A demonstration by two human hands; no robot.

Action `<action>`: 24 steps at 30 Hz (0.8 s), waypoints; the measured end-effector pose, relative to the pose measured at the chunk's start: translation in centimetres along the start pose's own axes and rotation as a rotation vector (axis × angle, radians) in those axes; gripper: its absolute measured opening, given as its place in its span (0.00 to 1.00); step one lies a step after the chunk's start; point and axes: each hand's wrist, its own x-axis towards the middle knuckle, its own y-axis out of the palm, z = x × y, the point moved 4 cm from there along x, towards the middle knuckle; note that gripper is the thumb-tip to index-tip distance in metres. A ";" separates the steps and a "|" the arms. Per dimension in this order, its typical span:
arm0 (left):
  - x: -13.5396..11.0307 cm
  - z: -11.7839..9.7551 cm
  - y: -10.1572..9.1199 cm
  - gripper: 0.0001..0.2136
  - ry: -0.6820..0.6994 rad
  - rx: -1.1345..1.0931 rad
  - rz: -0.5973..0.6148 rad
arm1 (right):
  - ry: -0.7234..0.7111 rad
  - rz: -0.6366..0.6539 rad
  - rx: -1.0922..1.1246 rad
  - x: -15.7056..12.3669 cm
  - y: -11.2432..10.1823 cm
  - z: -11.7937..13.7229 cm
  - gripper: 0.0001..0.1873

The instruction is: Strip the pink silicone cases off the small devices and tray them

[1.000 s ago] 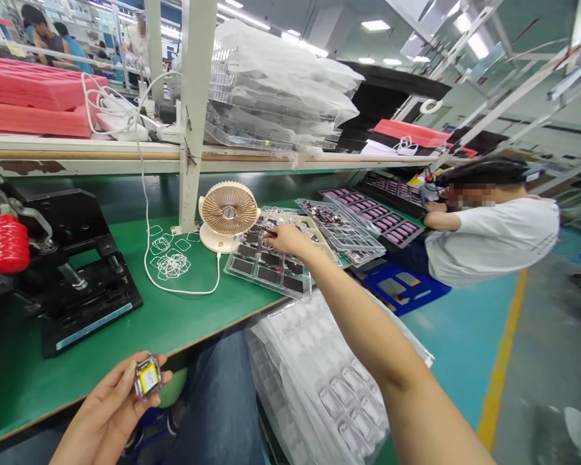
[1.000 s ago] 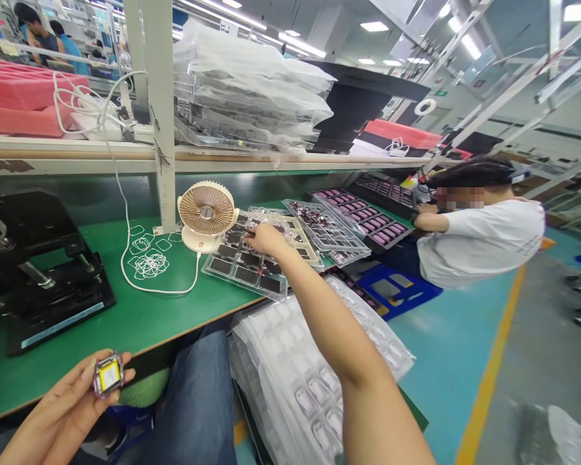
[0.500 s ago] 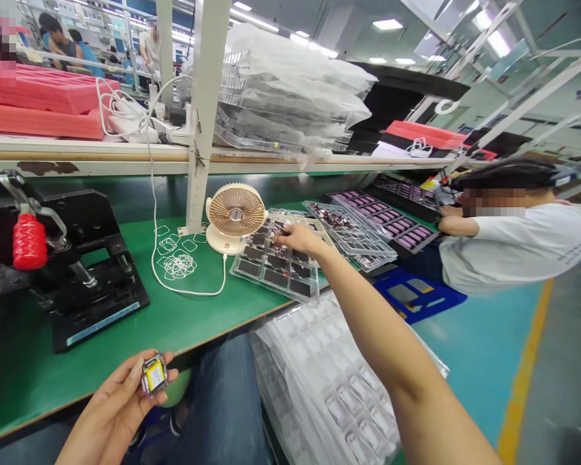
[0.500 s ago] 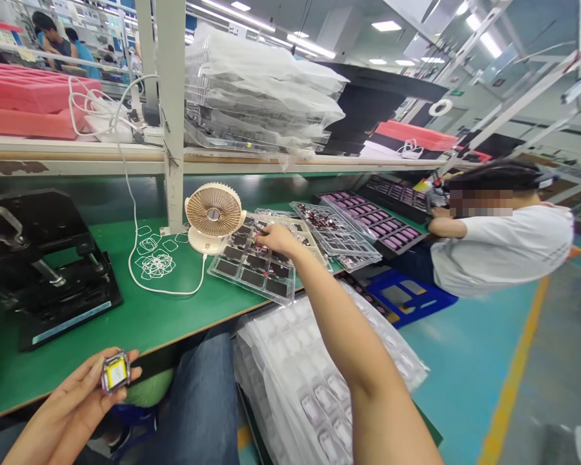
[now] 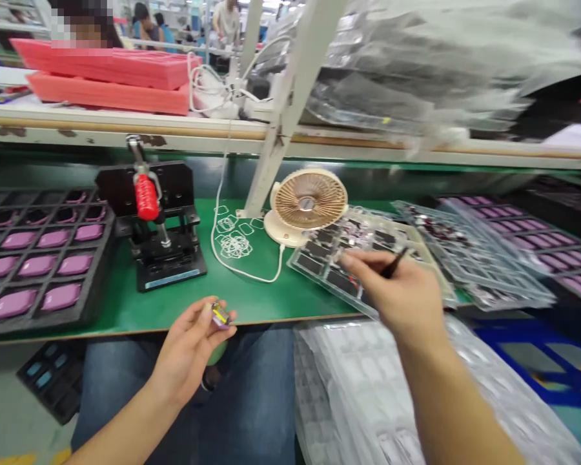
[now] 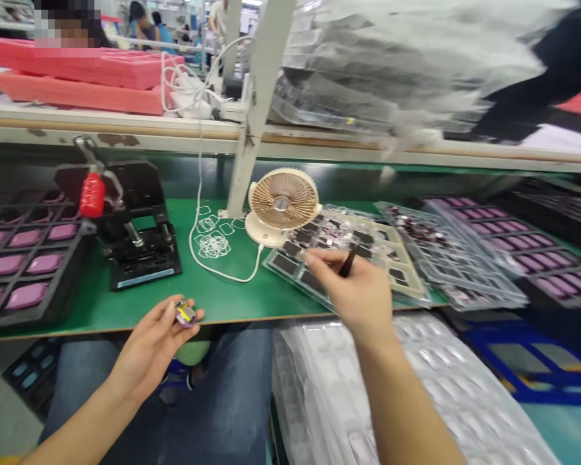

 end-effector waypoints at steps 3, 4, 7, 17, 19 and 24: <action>0.3 0.3 -0.1 0.11 0.064 -0.050 0.000 | -0.303 0.041 0.371 -8.8 4.9 4.8 0.05; 0.2 0.3 -0.2 0.10 0.081 -0.053 -0.002 | -0.430 0.089 0.436 -11.3 6.8 6.2 0.10; -0.5 0.0 -0.7 0.08 0.128 -0.044 0.006 | -0.642 0.149 0.532 -15.9 11.2 8.4 0.25; -1.8 -0.8 -1.6 0.14 0.167 -0.037 -0.045 | -0.741 0.121 0.468 -17.0 13.8 7.8 0.30; -1.8 -0.6 -1.7 0.16 0.165 -0.039 -0.051 | -0.753 0.107 0.445 -17.2 14.0 7.7 0.31; -1.6 -0.5 -2.1 0.14 0.191 -0.014 -0.063 | -0.685 0.108 0.446 -17.7 14.6 7.9 0.26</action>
